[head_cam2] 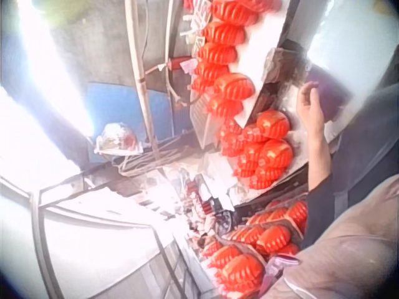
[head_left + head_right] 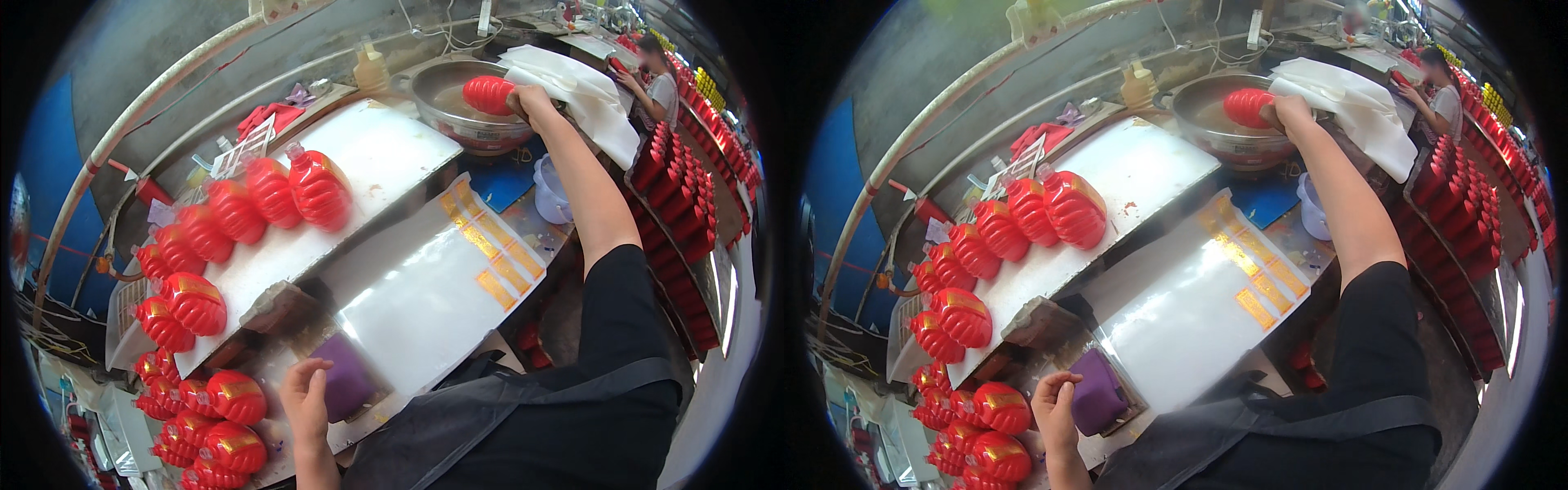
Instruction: The person repeatedly picks up red plastic bottles, applies a gold label to the side of each bottle, smooths the label, and places the labeled bottle into a tray. The process is repeated for multiple bottles in a continuous assembly-line manner.
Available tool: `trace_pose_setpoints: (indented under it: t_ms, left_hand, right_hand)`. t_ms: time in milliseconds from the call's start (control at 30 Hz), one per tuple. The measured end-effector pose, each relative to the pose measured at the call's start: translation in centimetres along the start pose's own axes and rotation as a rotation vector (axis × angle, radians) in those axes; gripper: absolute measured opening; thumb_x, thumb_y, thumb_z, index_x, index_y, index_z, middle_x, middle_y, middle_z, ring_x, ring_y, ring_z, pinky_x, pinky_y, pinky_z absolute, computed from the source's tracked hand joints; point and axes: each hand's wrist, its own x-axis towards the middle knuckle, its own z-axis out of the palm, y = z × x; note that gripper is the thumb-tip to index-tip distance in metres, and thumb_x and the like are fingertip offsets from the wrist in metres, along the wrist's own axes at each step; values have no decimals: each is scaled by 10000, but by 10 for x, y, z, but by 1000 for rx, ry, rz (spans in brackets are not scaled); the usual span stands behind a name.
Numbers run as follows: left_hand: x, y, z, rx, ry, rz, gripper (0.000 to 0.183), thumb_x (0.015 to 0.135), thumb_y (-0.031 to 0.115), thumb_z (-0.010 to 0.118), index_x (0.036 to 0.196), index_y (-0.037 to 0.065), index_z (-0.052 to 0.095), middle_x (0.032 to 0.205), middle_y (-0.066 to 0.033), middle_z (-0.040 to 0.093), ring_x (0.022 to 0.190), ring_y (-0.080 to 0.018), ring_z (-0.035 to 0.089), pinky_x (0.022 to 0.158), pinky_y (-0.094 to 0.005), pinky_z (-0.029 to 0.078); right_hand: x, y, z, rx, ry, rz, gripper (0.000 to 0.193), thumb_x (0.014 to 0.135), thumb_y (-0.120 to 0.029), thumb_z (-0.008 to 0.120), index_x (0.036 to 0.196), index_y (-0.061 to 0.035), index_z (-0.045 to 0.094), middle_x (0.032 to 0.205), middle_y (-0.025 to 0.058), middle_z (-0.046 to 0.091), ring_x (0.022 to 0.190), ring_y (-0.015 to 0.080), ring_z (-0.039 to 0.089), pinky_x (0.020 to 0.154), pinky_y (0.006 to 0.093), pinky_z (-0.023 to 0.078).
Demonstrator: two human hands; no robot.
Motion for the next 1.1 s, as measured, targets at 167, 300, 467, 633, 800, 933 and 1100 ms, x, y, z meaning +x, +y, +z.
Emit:
trace_pose_setpoints:
  t_ms: [167,300,467,633,800,933,1100]
  left_hand:
    - [7,-10,-6,-36,6,-23,158,982,10,624,1135,-14,656,1069,-126,741,1033,-182,689,997,-321,501]
    - [12,-15,-7,-73,14,-25,161,986,8,625,1143,-13,654,1074,-127,741,1032,-182,690,996,-319,503]
    - [9,-16,-5,-101,27,-21,153,987,2,622,1135,-14,657,1071,-128,742,1029,-183,691,990,-316,505]
    - [-3,-13,-9,-109,37,-9,156,986,-4,615,1136,-17,656,1070,-128,742,1026,-183,691,984,-318,509]
    - [-15,-13,-18,-104,67,-5,164,984,-7,612,1140,-14,660,1071,-125,741,1026,-184,691,981,-320,511]
    - [-22,-12,-24,-55,71,-25,179,985,24,628,1155,-6,671,1087,-111,740,1050,-189,680,952,-317,502]
    - [-23,-1,-20,65,48,22,180,947,41,647,1109,-7,706,1103,-93,745,1063,-185,678,972,-316,503]
  right_hand:
    - [11,4,13,-754,169,-241,411,913,-337,677,1038,54,705,1043,265,749,1027,422,727,908,484,547]
    - [1,-10,5,-866,-56,-302,445,866,-367,720,1041,42,724,1028,255,753,999,392,739,887,478,561]
    - [4,-18,0,-1036,-312,-275,504,841,-363,704,1155,31,715,1127,281,732,1081,416,713,992,474,541]
    - [30,12,13,-598,-107,-135,392,848,-323,676,996,32,749,1007,268,751,1006,413,731,888,459,555]
    - [43,32,12,-43,74,-108,198,908,-217,656,817,-45,691,658,41,634,539,162,601,525,344,440]
    - [22,3,-6,154,51,-116,255,910,-274,674,922,-20,687,804,99,694,739,224,675,677,365,510]
    - [-46,-79,-19,-514,207,-473,373,929,-420,640,1070,-77,679,1000,192,741,995,359,721,880,443,540]
